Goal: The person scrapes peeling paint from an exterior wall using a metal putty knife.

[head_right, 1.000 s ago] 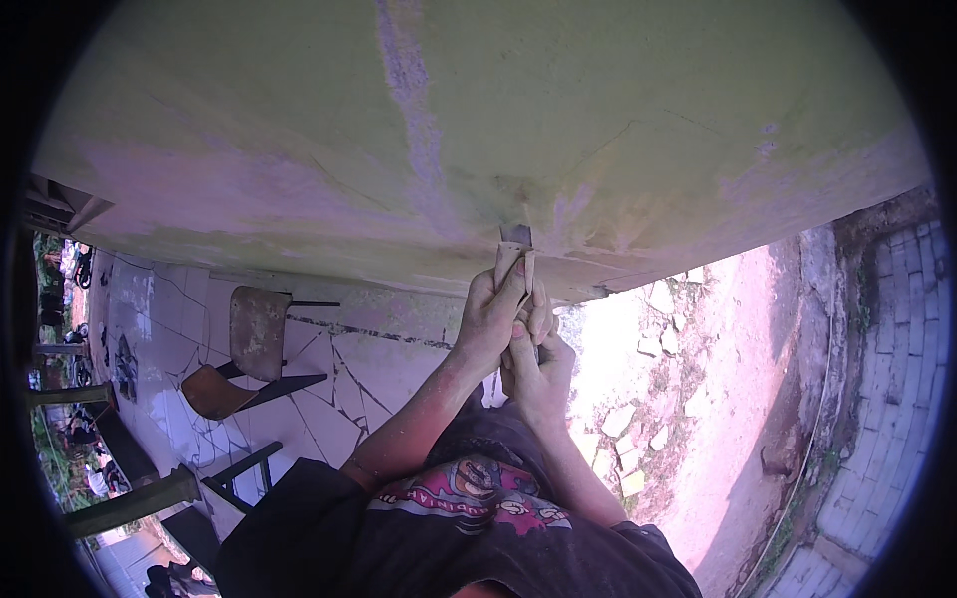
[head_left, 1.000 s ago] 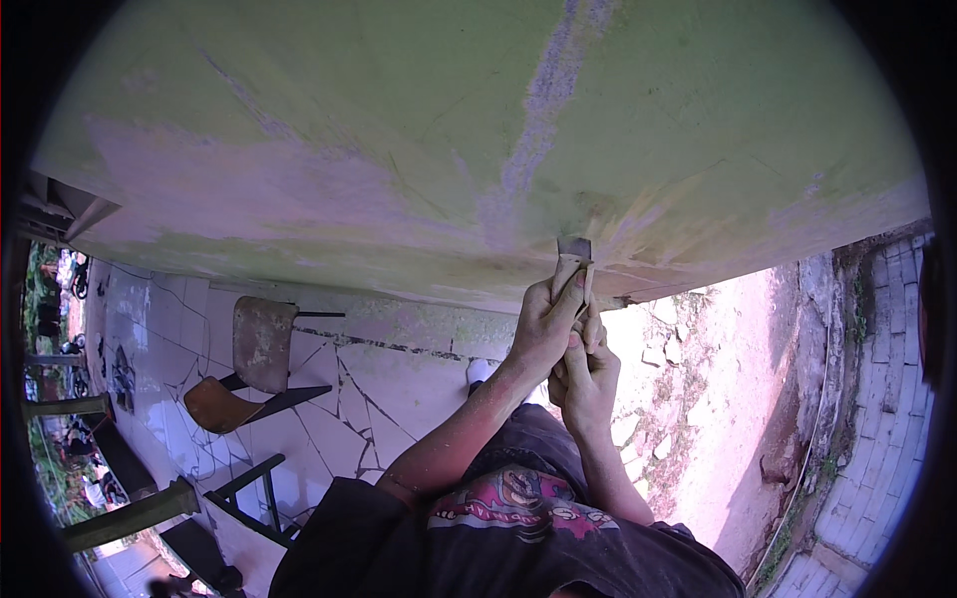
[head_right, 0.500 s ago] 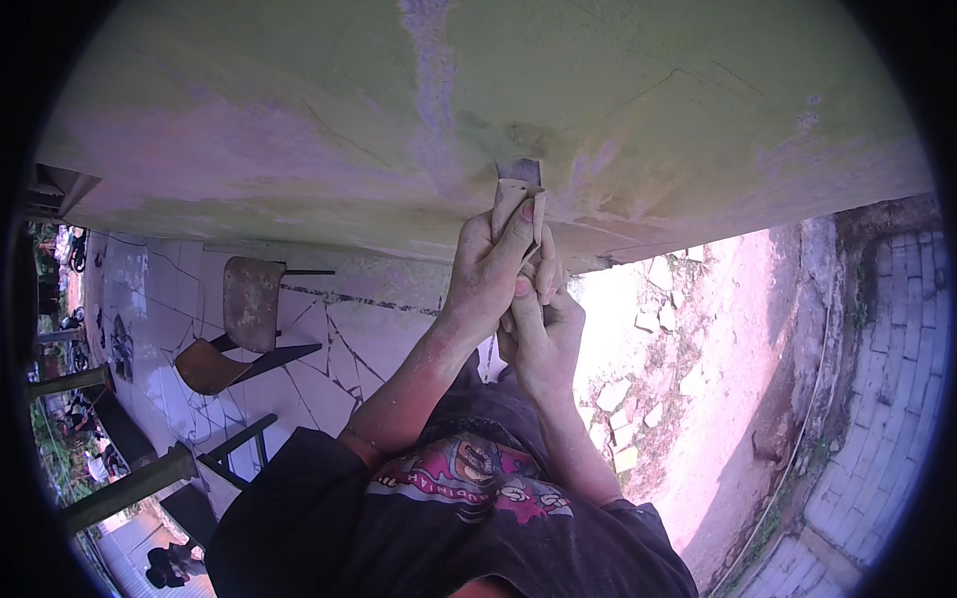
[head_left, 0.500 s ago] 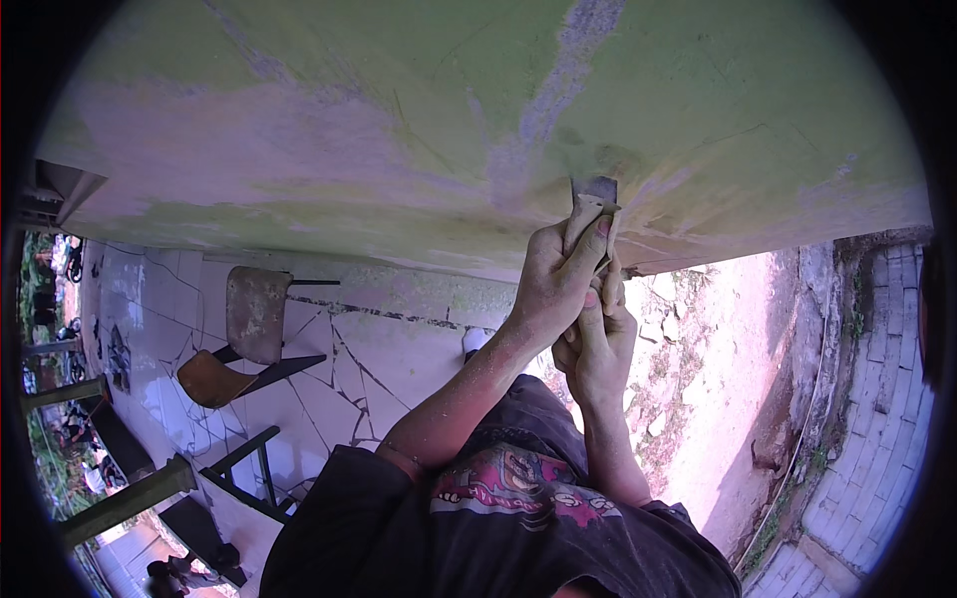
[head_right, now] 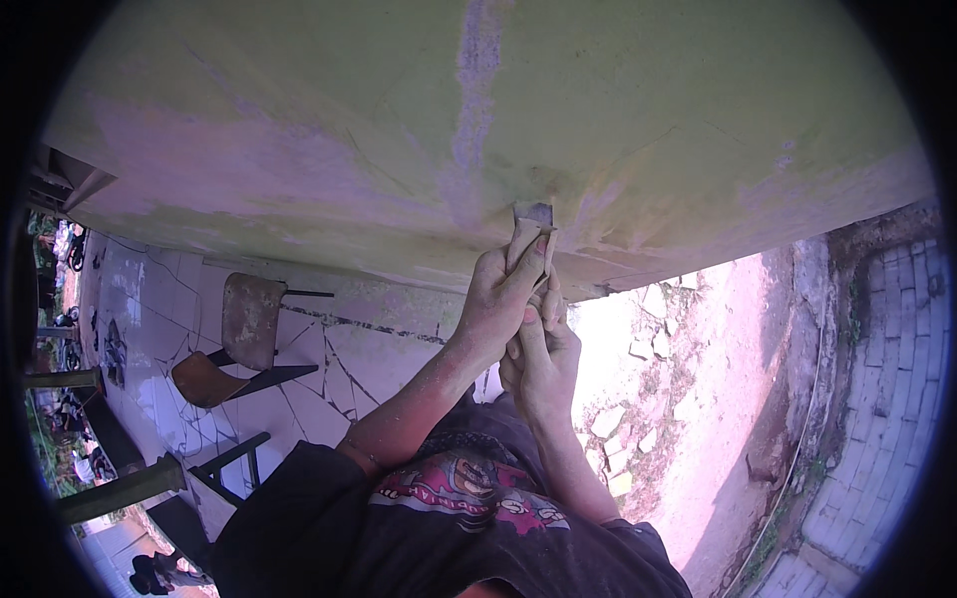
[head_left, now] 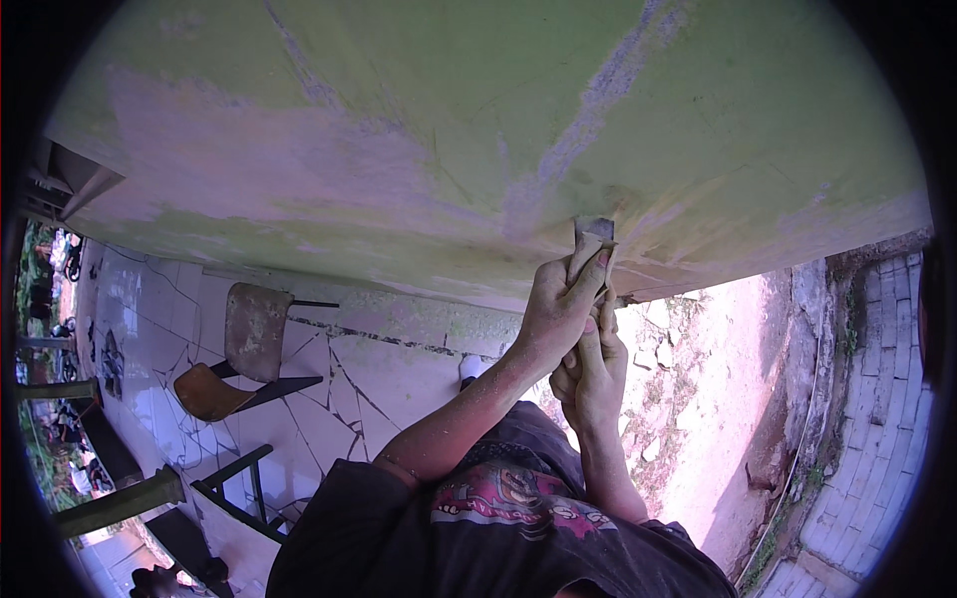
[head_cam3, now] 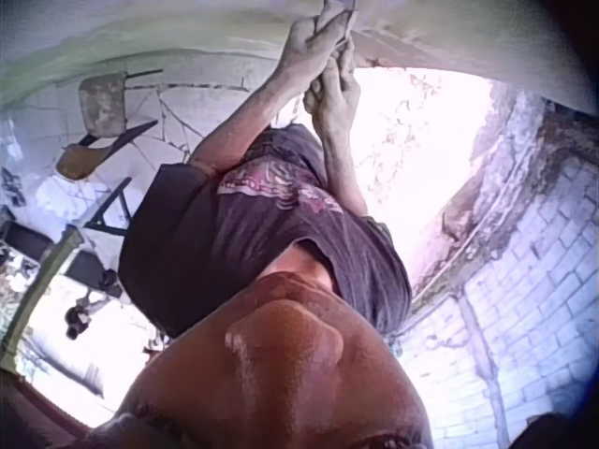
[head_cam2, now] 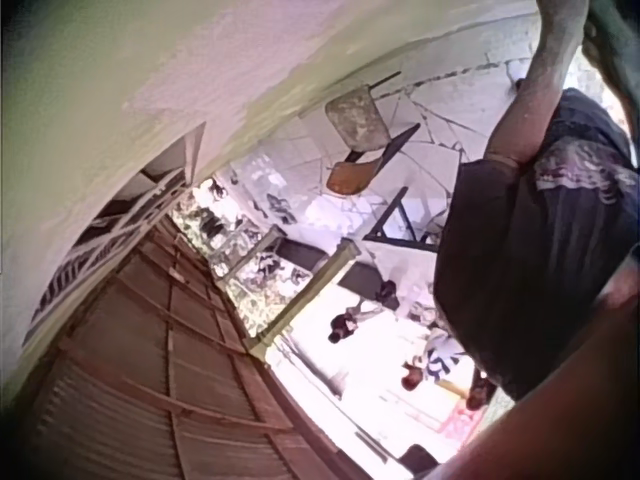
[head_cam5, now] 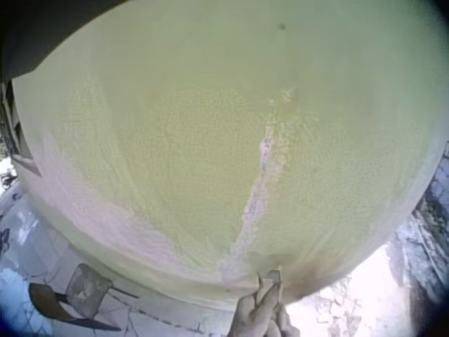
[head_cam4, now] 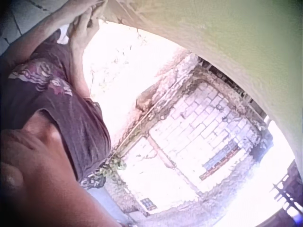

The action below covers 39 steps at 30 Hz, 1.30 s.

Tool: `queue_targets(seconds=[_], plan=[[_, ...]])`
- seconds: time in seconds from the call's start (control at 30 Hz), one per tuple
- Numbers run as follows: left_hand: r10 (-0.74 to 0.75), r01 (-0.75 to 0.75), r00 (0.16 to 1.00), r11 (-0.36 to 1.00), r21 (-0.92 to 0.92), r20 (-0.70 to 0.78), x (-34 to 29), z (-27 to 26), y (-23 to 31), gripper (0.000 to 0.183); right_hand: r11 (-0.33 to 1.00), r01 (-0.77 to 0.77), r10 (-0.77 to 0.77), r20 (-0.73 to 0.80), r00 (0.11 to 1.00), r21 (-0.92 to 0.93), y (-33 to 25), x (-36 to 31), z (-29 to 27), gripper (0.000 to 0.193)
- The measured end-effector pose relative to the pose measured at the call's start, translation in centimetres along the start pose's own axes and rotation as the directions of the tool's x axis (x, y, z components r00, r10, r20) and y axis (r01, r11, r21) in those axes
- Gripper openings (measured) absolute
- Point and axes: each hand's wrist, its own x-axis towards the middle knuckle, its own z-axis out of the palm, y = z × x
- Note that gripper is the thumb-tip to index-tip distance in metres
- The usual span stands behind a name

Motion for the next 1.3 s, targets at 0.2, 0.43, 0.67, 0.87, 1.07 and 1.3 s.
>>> queue_targets(seconds=[0.2, 0.43, 0.67, 0.87, 1.07, 1.3], plan=[[0.022, -0.021, 0.999, 0.999, 0.051, -0.027, -0.5, 0.2, 1.1, 0.038, 1.0, -0.02, 0.019, 0.07, 0.997, 0.003, -0.7, -0.4, 0.4, 0.026], [0.099, -0.097, 0.994, 0.994, 0.042, -0.051, 0.5, -0.1, -0.9, 0.038, 1.0, 0.022, -0.023, 0.103, 0.994, 0.016, -0.7, 0.3, -0.1, 0.022], [0.185, -0.183, 0.982, 0.981, 0.064, -0.032, 1.1, -1.1, -3.5, 0.037, 1.0, -0.03, 0.03, 0.086, 0.996, 0.0, 0.6, 0.7, -1.4, 0.044], [0.095, -0.092, 0.995, 0.993, 0.071, -0.031, 0.1, 0.0, -0.6, 0.036, 0.998, -0.033, 0.027, 0.086, 0.996, 0.063, -0.6, -0.3, 0.0, 0.025], [0.106, -0.106, 0.994, 0.994, -0.012, -0.028, 1.2, -0.5, -2.3, 0.037, 0.999, -0.003, 0.0, 0.059, 0.998, 0.053, 0.2, 1.2, -0.8, 0.021], [0.164, -0.163, 0.986, 0.986, 0.014, -0.039, 0.5, 0.3, -0.4, 0.034, 0.997, 0.023, -0.032, 0.132, 0.991, 0.072, -0.9, 0.8, -0.3, 0.033]])
